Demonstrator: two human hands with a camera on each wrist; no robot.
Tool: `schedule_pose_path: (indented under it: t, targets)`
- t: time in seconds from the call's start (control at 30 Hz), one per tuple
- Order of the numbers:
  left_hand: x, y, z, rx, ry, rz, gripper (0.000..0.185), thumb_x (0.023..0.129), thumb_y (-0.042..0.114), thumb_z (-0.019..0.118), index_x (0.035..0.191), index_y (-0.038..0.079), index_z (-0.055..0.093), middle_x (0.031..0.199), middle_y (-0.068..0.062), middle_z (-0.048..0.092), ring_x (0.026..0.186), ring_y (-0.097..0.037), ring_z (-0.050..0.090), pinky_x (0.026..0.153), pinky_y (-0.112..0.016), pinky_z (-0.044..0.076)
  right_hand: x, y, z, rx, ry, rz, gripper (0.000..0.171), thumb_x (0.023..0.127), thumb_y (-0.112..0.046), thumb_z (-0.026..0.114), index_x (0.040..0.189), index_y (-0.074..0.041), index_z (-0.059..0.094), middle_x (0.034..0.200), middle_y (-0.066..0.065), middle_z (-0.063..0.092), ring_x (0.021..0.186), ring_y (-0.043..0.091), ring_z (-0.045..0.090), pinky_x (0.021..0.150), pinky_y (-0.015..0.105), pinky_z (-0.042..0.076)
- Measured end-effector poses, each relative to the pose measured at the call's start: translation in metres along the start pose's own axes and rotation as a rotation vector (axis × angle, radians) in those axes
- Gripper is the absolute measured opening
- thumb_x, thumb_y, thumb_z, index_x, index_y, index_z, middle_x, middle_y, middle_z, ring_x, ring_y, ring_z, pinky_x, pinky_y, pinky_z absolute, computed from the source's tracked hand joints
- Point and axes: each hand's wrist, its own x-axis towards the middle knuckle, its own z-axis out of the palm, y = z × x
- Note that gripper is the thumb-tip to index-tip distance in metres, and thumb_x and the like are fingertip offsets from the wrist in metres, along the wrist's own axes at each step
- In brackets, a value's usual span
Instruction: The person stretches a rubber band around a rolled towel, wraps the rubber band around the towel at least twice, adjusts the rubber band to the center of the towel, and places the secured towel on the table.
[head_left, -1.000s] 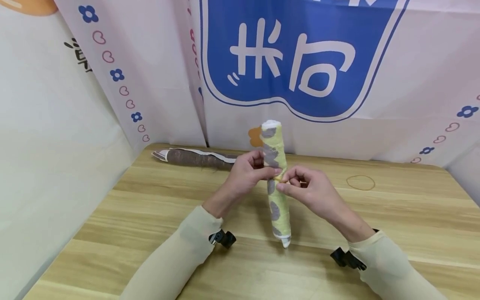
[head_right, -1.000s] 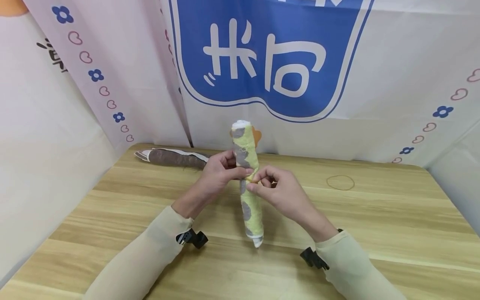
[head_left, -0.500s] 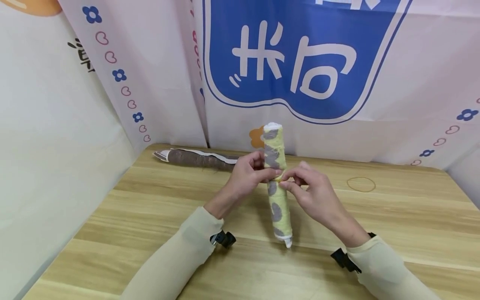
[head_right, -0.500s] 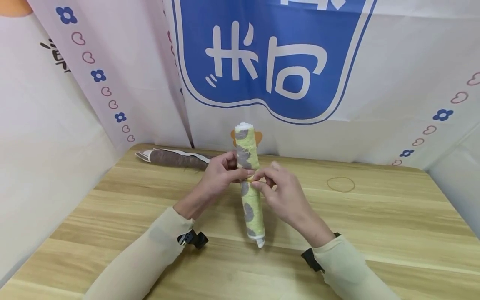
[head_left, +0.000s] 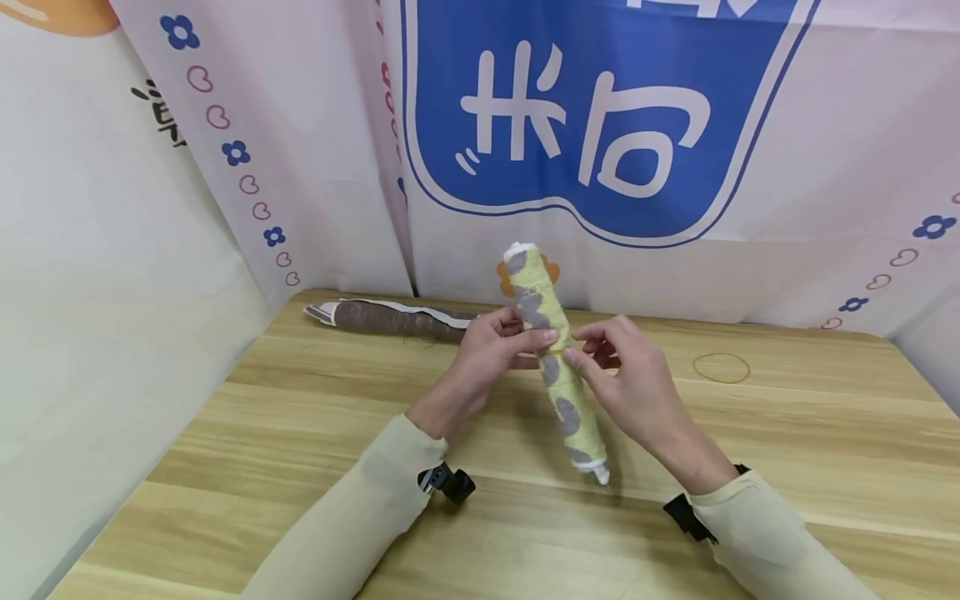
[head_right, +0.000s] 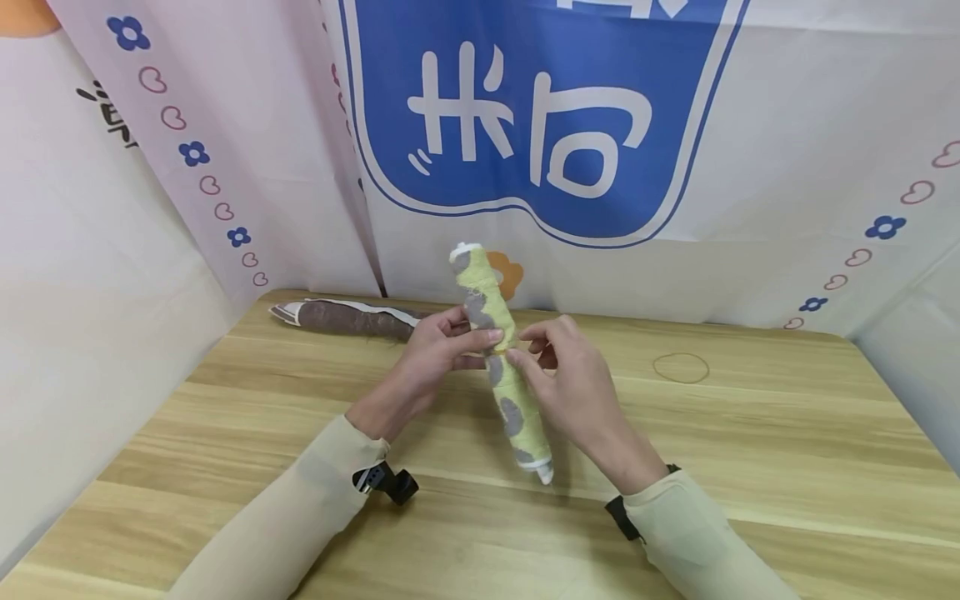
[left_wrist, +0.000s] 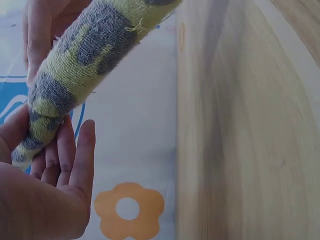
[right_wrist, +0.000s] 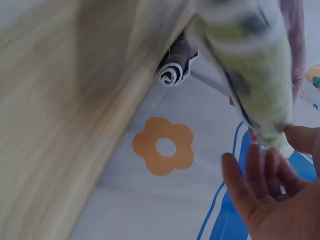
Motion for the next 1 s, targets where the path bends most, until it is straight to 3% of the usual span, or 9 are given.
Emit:
schedule_pose_path:
  t: [0.13, 0.27, 0.47, 1.0]
  targets:
    - [-0.003, 0.002, 0.005, -0.055, 0.04, 0.03, 0.041, 0.094, 0.008, 0.08, 0.131, -0.003, 0.066, 0.121, -0.017, 0.073, 0.104, -0.027, 0.074, 0.088, -0.04, 0.062, 0.0, -0.002, 0.001, 0.076, -0.096, 0.21, 0.036, 0.103, -0.025, 0.074, 0.127, 0.001, 0.064, 0.111, 0.013, 0.068, 0.097, 0.026, 0.068, 0.081, 0.042, 0.061]
    - [-0.006, 0.005, 0.01, -0.097, 0.1, 0.047, 0.044, 0.094, 0.007, 0.08, 0.134, -0.003, 0.063, 0.125, -0.017, 0.071, 0.109, -0.029, 0.073, 0.09, -0.039, 0.061, -0.002, -0.002, 0.002, 0.083, -0.156, 0.295, 0.049, 0.102, -0.035, 0.075, 0.135, -0.002, 0.061, 0.123, 0.015, 0.067, 0.105, 0.031, 0.068, 0.08, 0.043, 0.062]
    - [-0.008, 0.002, 0.012, -0.126, 0.142, 0.045, 0.047, 0.094, 0.007, 0.081, 0.136, -0.002, 0.062, 0.125, -0.017, 0.069, 0.11, -0.03, 0.072, 0.09, -0.038, 0.061, -0.003, 0.001, 0.005, 0.04, -0.143, 0.288, 0.047, 0.099, -0.025, 0.08, 0.135, -0.001, 0.062, 0.129, 0.016, 0.066, 0.11, 0.033, 0.066, 0.086, 0.045, 0.061]
    - [-0.005, -0.005, 0.012, -0.188, 0.122, 0.065, 0.037, 0.095, 0.009, 0.08, 0.128, -0.006, 0.069, 0.125, -0.018, 0.071, 0.107, -0.029, 0.074, 0.091, -0.039, 0.06, -0.002, 0.01, 0.003, 0.001, -0.03, 0.207, 0.033, 0.097, -0.013, 0.08, 0.125, -0.001, 0.065, 0.12, 0.015, 0.069, 0.109, 0.035, 0.066, 0.087, 0.05, 0.056]
